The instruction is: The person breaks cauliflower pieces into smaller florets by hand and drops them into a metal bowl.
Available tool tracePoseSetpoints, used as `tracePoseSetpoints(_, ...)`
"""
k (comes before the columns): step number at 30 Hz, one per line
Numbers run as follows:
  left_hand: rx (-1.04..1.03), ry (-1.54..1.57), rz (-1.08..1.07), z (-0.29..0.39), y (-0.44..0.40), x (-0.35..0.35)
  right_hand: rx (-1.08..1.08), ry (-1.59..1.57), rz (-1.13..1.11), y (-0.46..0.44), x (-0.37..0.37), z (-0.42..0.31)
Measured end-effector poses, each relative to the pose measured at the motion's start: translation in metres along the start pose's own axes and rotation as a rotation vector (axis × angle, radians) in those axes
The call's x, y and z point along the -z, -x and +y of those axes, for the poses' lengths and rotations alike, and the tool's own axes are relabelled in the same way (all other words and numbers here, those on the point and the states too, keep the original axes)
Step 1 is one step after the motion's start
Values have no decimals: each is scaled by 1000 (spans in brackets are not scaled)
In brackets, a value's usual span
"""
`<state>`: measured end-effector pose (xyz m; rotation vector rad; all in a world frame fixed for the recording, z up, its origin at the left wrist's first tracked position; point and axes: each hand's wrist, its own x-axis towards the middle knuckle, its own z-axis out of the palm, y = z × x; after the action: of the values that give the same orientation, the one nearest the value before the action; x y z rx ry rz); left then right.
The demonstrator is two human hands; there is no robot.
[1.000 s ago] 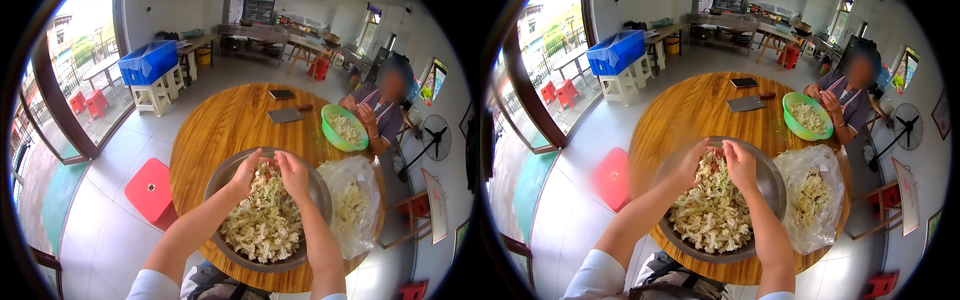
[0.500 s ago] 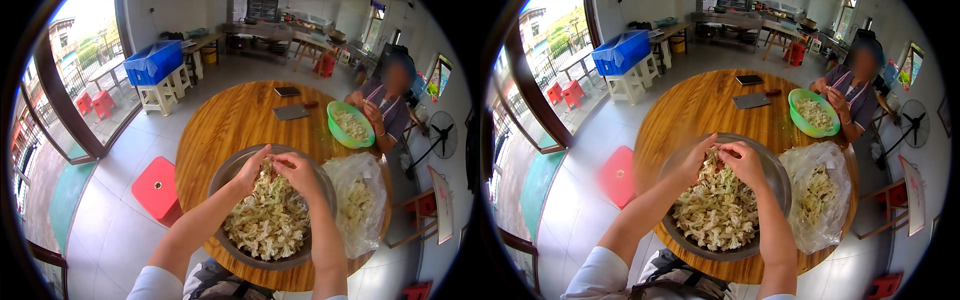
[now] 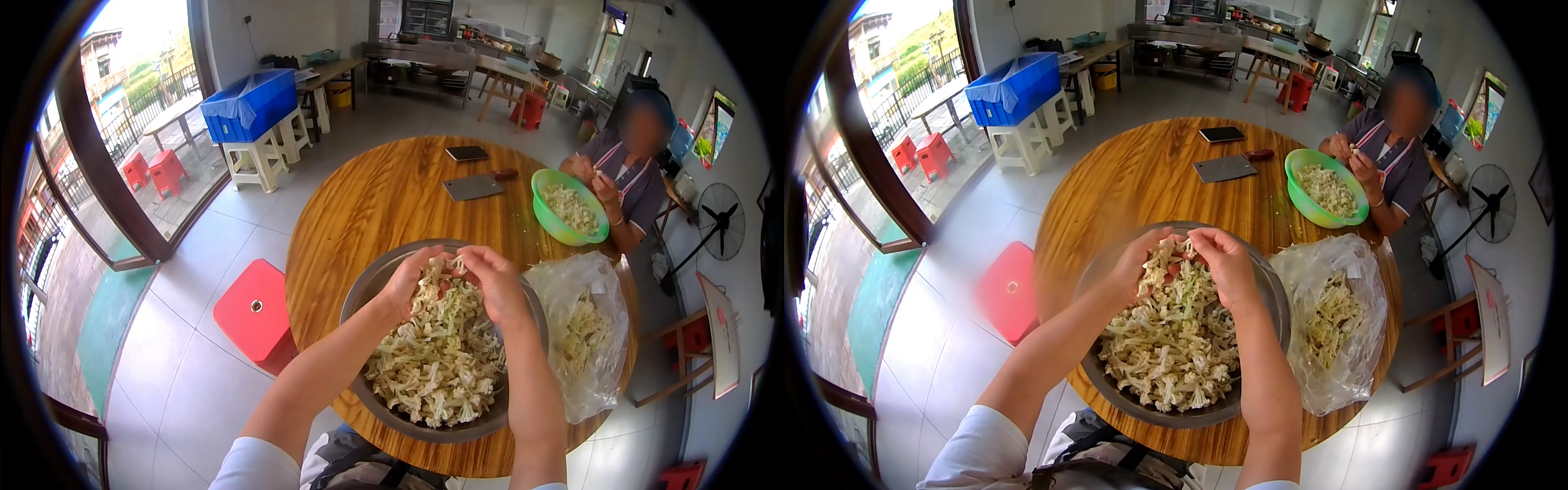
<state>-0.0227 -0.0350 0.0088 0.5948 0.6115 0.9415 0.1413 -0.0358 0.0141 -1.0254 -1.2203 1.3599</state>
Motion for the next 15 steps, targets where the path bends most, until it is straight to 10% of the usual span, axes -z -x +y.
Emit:
tracePoseSetpoints(7, -35, -51, 251, -2, -3, 0, 257, 492, 364, -9, 1, 13)
tracePoseSetpoints(11, 7, -167, 344, 13, 17, -16, 115, 1247, 237, -9, 7, 30)
tracePoseSetpoints(15, -63, -48, 262, -9, -13, 16, -114, 1175, 286, -8, 12, 22)
